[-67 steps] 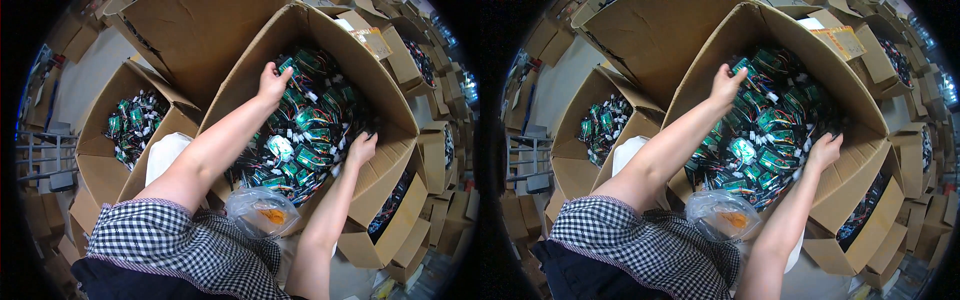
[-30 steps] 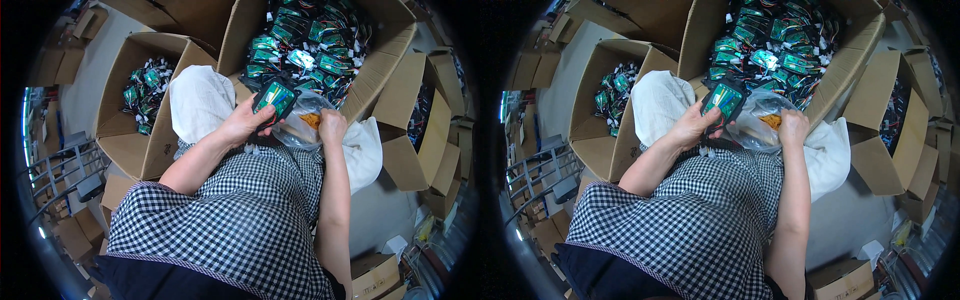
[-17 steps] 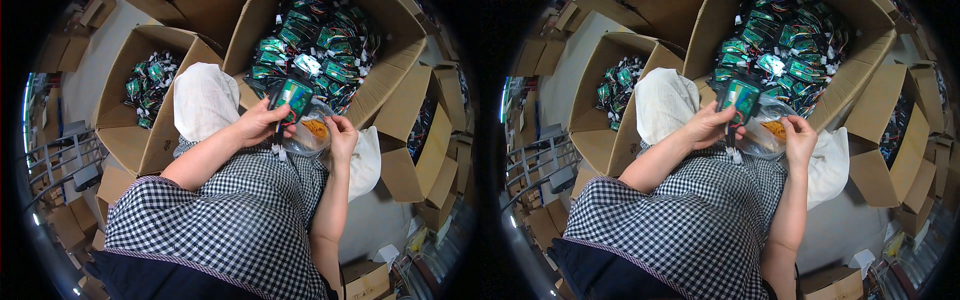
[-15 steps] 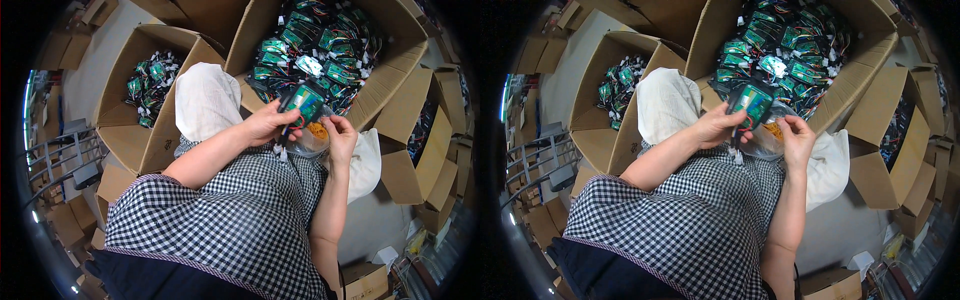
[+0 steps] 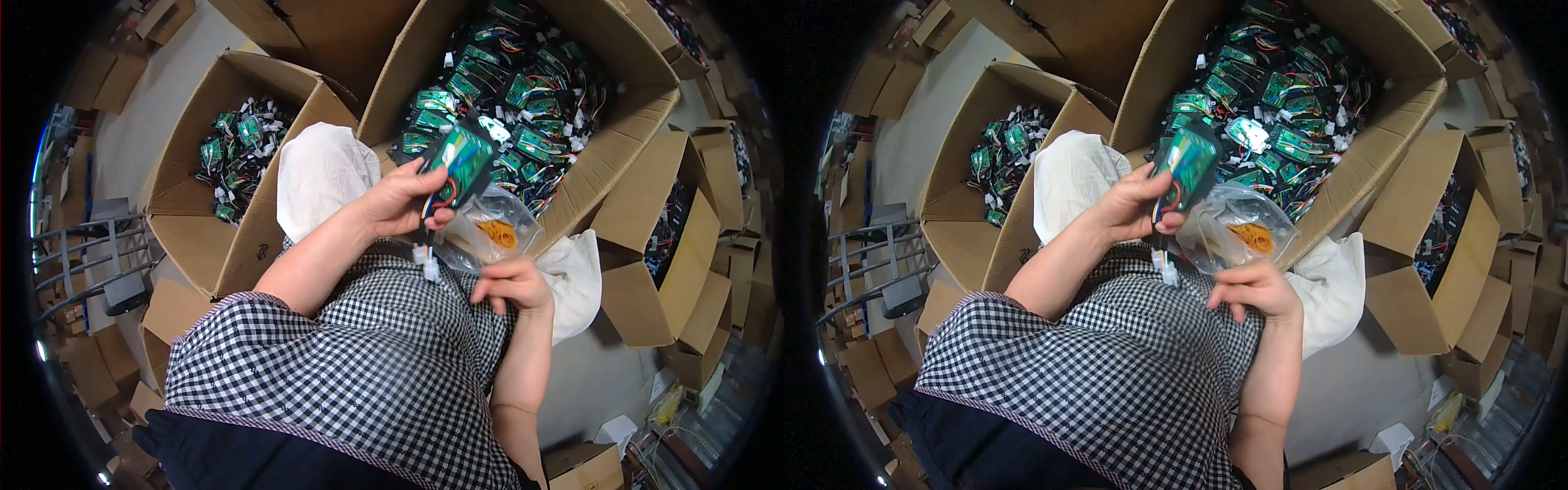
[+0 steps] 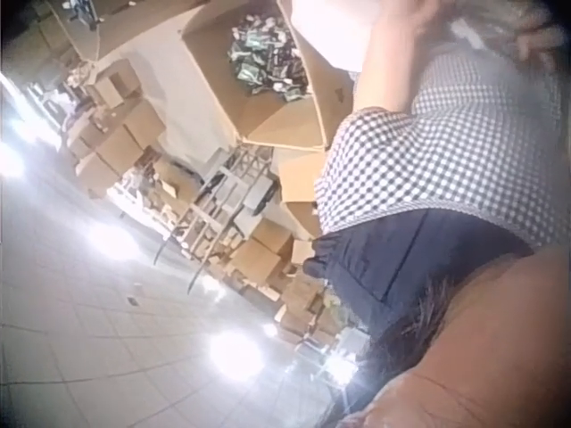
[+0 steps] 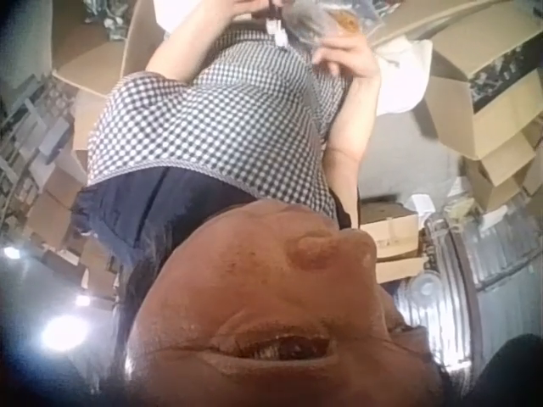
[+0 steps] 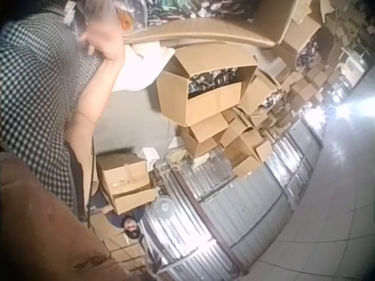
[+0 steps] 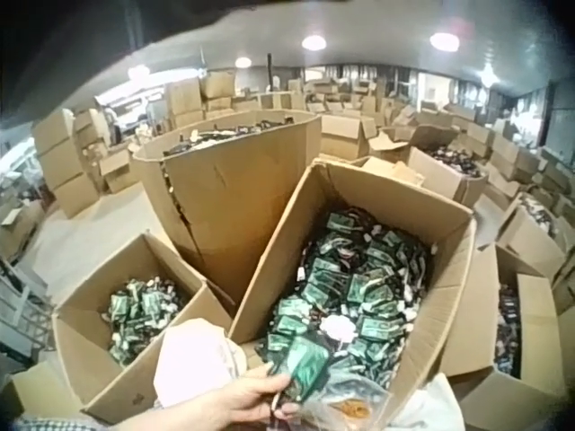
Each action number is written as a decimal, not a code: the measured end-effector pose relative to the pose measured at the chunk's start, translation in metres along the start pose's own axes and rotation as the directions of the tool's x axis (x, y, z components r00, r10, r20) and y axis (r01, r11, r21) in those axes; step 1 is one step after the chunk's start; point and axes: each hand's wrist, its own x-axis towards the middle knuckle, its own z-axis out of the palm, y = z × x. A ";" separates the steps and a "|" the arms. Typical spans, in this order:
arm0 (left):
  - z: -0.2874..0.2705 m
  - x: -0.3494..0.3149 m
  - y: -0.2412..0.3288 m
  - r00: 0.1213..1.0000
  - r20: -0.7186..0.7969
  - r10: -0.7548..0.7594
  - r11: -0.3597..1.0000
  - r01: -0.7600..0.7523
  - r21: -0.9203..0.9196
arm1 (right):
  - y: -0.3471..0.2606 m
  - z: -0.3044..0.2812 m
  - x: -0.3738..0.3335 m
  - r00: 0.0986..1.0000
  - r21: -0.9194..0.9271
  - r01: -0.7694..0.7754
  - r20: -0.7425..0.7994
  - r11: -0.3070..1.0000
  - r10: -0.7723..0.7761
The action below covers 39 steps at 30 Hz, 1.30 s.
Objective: The person sorts packaged electronic components by hand, placing them into different cardboard boxes.
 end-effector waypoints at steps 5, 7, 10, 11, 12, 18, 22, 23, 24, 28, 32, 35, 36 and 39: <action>0.007 -0.009 -0.011 0.989 0.091 0.120 0.334 -0.126 0.934 | -0.045 0.029 0.026 0.663 -0.049 0.674 -0.401 0.737 -0.632; 0.025 -0.005 -0.013 0.996 -0.020 0.087 -0.379 0.052 0.924 | -0.053 0.019 0.034 0.763 -0.814 0.064 -0.334 0.578 -0.554; 0.031 -0.001 -0.020 0.953 0.157 -0.260 -0.552 -0.280 0.785 | -0.028 -0.001 0.058 0.763 -0.220 0.189 -0.580 0.957 -0.284; 0.030 -0.002 -0.017 0.952 0.167 -0.258 -0.555 -0.287 0.781 | -0.026 -0.005 0.060 0.771 0.129 0.310 -0.614 0.942 -0.170; 0.028 -0.006 -0.012 0.916 0.387 -0.105 -0.177 -0.400 0.899 | -0.023 -0.008 0.054 0.807 0.429 0.496 -0.549 0.755 -0.218; -0.003 -0.025 0.010 0.997 -0.006 -0.076 0.794 0.065 0.605 | -0.081 0.034 0.054 0.554 -0.749 0.339 -0.330 0.569 -0.764; 0.043 -0.029 0.046 0.953 -0.255 -0.162 -0.144 0.233 0.962 | -0.082 -0.012 0.062 0.820 -0.823 0.223 -0.132 0.523 -0.558; 0.037 -0.036 0.063 0.967 -0.252 0.028 -0.173 0.253 0.952 | -0.077 -0.029 0.067 0.805 -0.437 0.348 -0.315 0.829 -0.504; 0.019 -0.050 0.080 0.930 -0.139 0.340 -0.249 0.232 0.940 | -0.077 -0.040 0.073 0.560 -0.234 0.608 -0.551 0.759 -0.618; -0.045 -0.117 0.178 0.333 -0.400 0.854 0.038 0.726 0.687 | -0.081 -0.147 0.097 0.235 -0.250 0.255 -0.921 0.934 -0.311; -0.190 -0.213 0.246 0.198 -0.510 0.837 0.047 0.902 0.428 | -0.098 -0.281 0.124 -0.097 -0.522 -0.372 -0.801 0.768 -0.591; -0.175 -0.151 0.226 0.094 -0.509 0.856 -0.007 0.985 0.171 | -0.125 -0.335 0.131 -0.131 -0.305 -0.713 -0.827 0.631 -0.547; -0.182 -0.149 0.223 0.175 -0.459 0.871 -0.053 0.963 0.266 | -0.132 -0.344 0.138 -0.141 -0.266 -0.703 -0.857 0.659 -0.496; -0.163 -0.101 0.227 0.370 -0.497 0.785 -0.082 0.858 0.508 | -0.133 -0.388 0.138 -0.157 -0.229 -0.670 -0.886 0.707 -0.436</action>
